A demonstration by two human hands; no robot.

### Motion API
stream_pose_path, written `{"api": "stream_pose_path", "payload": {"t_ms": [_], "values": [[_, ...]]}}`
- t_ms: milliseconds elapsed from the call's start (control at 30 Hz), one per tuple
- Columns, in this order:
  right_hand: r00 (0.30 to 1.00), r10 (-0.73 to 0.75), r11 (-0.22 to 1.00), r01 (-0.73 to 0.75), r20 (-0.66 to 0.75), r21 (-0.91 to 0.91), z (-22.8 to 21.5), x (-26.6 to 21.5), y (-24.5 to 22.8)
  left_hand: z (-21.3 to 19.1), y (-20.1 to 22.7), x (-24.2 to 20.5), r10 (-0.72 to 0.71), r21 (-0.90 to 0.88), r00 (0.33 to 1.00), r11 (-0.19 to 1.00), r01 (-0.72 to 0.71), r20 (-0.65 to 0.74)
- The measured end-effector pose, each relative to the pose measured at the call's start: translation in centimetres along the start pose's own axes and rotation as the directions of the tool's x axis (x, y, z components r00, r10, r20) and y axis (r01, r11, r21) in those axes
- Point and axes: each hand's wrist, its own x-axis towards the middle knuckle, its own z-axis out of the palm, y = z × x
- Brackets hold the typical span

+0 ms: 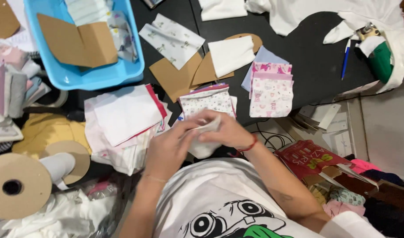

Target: Sorting and organizing various fabric scraps on a table.

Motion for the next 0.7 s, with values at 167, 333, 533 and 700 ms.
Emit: {"api": "stream_pose_path", "payload": {"t_ms": [167, 333, 533, 700], "values": [[0.946, 0.145, 0.988, -0.153, -0.290, -0.003, -8.4, -6.3, 6.0, 4.5, 0.5, 3.5, -0.067, -0.121, 0.894, 0.984, 0.134, 0.442], [0.818, 0.213, 0.974, -0.221, -0.535, 0.049, -12.0, -9.8, 2.8, 11.8, 0.2, 5.8, -0.047, -0.317, 0.738, 0.883, 0.346, 0.673], [0.586, 0.293, 0.953, -0.239, -0.755, 0.185, -16.5, -9.7, 6.0, 16.8, 1.0, 9.3, -0.159, -0.202, 0.828, 0.929, 0.310, 0.538], [0.577, 0.378, 0.922, -0.305, -0.724, 0.238, -18.8, -8.9, 10.3, 19.9, 0.5, 10.7, 0.213, 0.488, 0.935, 0.807, -0.332, 0.284]]}}
